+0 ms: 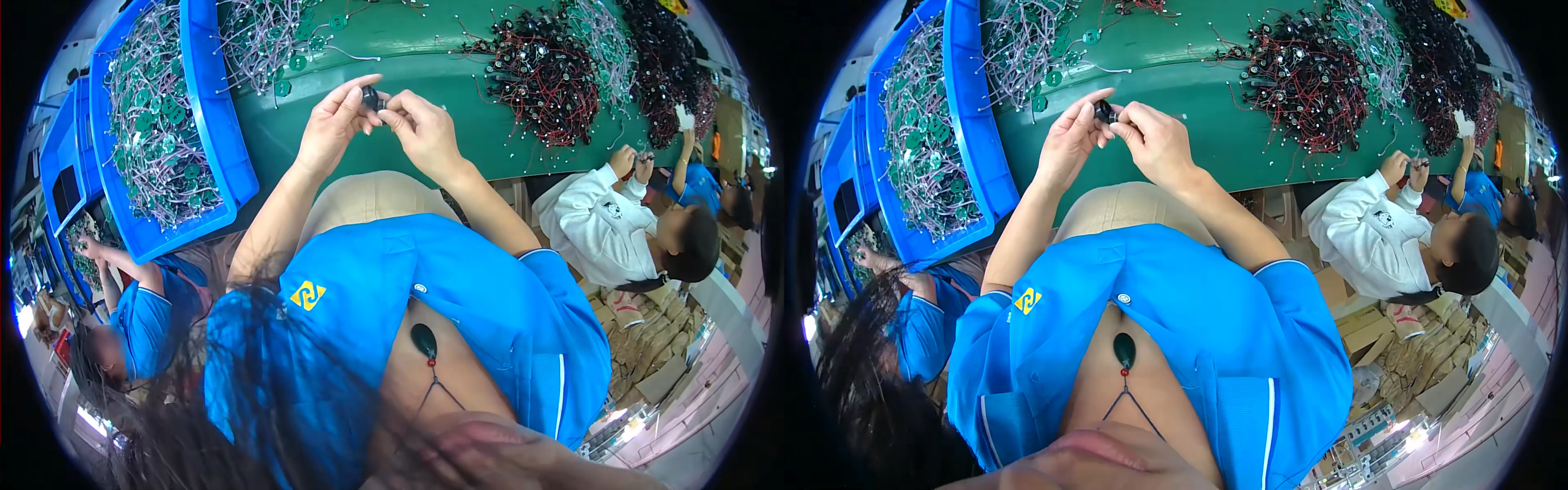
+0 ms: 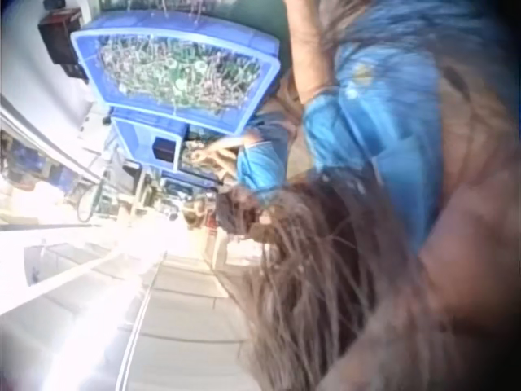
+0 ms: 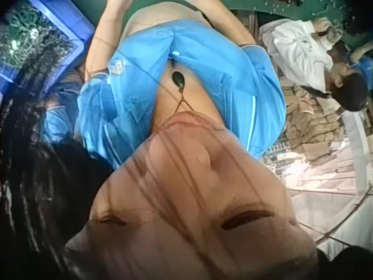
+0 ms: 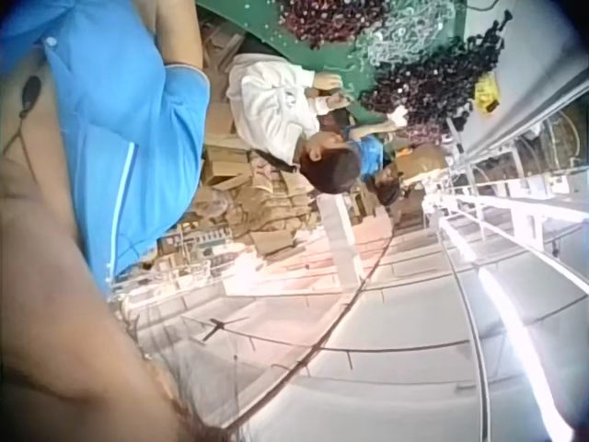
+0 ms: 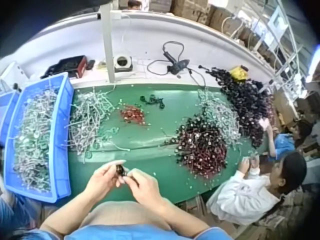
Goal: Attaching small plastic components to the leads of LED bulbs at a manual assembly station.
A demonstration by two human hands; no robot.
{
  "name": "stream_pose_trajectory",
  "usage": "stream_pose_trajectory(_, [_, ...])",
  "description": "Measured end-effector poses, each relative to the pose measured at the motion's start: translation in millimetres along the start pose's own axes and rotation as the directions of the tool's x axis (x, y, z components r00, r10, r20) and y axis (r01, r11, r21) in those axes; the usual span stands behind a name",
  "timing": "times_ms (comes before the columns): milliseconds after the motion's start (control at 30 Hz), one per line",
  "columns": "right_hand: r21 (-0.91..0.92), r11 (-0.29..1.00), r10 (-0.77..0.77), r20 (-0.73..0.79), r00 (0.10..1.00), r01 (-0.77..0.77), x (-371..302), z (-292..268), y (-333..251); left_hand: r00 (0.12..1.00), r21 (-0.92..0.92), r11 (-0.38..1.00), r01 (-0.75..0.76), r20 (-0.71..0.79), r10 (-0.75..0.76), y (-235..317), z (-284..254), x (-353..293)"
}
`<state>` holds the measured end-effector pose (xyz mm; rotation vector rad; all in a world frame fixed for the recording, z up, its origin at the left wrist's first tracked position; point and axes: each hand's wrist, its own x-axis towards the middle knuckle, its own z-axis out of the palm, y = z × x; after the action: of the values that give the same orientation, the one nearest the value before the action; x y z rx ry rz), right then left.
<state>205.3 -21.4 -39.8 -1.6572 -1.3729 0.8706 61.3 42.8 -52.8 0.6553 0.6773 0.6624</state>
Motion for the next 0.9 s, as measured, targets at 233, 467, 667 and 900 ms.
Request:
stream_pose_trajectory(233, [-0.129,0.97,-0.217,-0.076,0.973,0.206,-8,6,-8,0.987,0.271,0.96,-0.071,-0.12,0.107,-13,-2,-11])
stream_pose_trajectory(467, [-0.349,0.892,-0.355,-0.147,0.923,0.288,-10,0,-17,0.988,0.298,0.952,-0.073,-0.107,0.11,-11,-2,-15])
stream_pose_trajectory(667, [-0.546,0.765,-0.463,-0.098,0.881,0.341,-12,2,-13,0.988,0.366,0.926,-0.088,-0.083,0.127,-10,3,-18])
stream_pose_trajectory(900, [-0.592,0.729,-0.445,-0.03,0.895,0.343,-11,2,-16,0.981,0.383,0.919,-0.096,-0.117,0.152,-8,9,-16])
